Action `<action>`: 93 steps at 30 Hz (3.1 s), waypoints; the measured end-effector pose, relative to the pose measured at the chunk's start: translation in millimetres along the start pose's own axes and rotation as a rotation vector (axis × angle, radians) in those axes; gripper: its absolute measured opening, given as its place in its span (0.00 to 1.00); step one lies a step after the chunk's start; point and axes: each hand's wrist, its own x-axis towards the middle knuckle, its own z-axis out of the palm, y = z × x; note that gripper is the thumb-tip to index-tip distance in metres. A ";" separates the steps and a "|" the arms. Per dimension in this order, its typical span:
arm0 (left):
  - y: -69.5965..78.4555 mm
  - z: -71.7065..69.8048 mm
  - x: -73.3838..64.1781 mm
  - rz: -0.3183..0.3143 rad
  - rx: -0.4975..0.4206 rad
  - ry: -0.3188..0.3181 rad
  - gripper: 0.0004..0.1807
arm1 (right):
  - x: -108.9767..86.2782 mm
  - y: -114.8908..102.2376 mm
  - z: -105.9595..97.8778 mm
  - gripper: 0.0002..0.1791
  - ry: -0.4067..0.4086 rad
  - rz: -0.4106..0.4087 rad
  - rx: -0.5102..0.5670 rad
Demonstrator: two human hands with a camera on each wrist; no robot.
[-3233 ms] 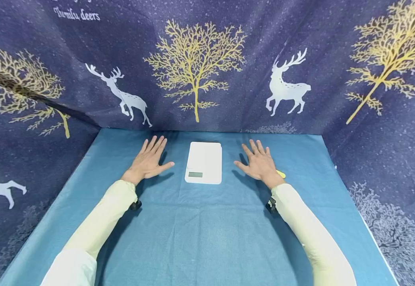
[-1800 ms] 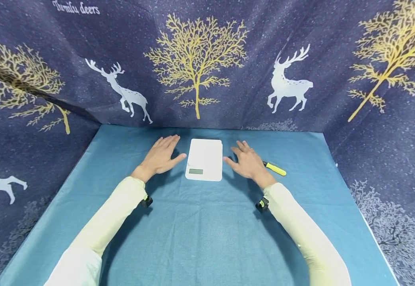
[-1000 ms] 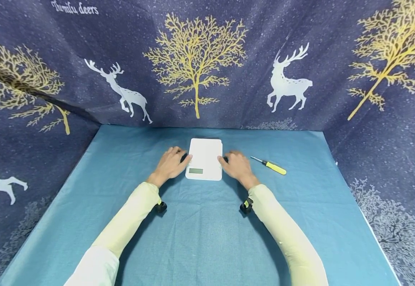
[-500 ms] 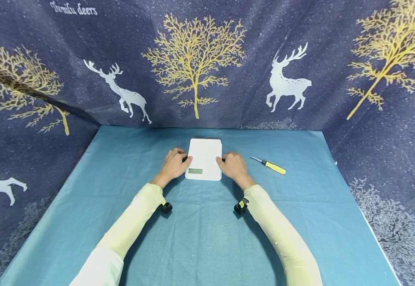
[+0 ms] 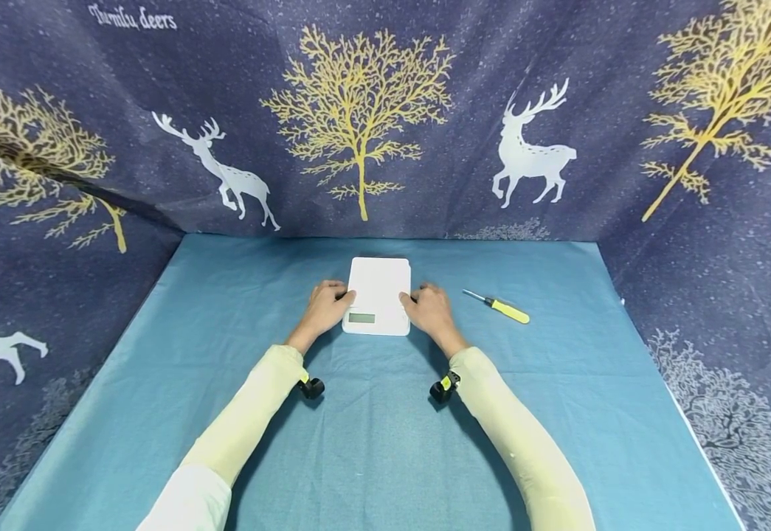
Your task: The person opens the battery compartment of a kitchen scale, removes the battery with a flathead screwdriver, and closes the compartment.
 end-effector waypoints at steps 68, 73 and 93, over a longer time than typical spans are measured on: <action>0.1 -44.6 -13.6 0.324 -0.343 -0.056 0.31 | -23.9 -5.0 -62.0 0.30 -0.112 -0.119 0.189; -2.1 -45.8 -13.9 0.344 -0.323 -0.026 0.33 | -25.1 -9.6 -63.2 0.28 -0.060 -0.191 0.173; 0.0 -48.7 -8.9 0.462 -0.154 0.064 0.29 | -16.4 1.1 -62.1 0.21 0.096 -0.411 0.025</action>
